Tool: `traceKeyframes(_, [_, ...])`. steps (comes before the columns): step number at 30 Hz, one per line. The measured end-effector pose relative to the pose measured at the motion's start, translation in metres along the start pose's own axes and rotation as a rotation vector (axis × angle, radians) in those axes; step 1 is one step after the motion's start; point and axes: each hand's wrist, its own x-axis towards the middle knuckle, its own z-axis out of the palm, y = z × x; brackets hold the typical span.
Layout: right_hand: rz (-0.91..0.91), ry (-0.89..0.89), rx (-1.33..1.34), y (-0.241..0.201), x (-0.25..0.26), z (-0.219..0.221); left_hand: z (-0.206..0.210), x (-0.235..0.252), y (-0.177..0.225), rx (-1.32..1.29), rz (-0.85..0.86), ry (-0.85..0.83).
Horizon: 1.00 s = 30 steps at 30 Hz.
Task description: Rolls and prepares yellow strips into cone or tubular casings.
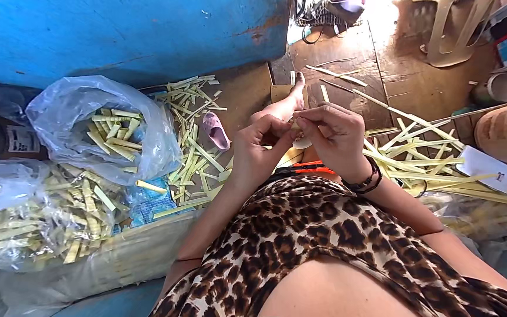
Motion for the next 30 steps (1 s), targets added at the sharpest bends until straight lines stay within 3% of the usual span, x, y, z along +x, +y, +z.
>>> traceKeyframes(2, [0.045, -0.018, 0.120, 0.000, -0.002, -0.001, -0.002, 0.001, 0.004, 0.069, 0.021, -0.012])
traceKeyframes(5, [0.099, -0.079, 0.348, -0.004, -0.004, 0.000, -0.002, 0.002, 0.005, -0.101, -0.006, 0.049])
traceKeyframes(10, [-0.132, 0.096, 0.076, 0.003, -0.001, 0.003, -0.004, 0.003, 0.005, -0.274, -0.242, -0.033])
traceKeyframes(13, [-0.206, 0.139, -0.007, 0.007, 0.001, 0.006, -0.004, 0.000, 0.010, -0.313, -0.249, -0.081])
traceKeyframes(19, [0.151, -0.066, 0.268, -0.003, -0.005, -0.006, -0.004, 0.000, 0.005, -0.207, -0.140, -0.022])
traceKeyframes(24, [0.144, -0.041, 0.116, 0.002, -0.007, -0.003, -0.005, 0.001, -0.005, -0.149, -0.093, -0.004])
traceKeyframes(27, [0.250, -0.048, 0.370, 0.004, -0.010, 0.000, -0.003, 0.003, -0.006, -0.097, -0.061, 0.042])
traceKeyframes(30, [0.422, -0.038, 0.538, 0.007, -0.010, 0.006, 0.000, 0.005, -0.015, 0.096, 0.117, 0.105])
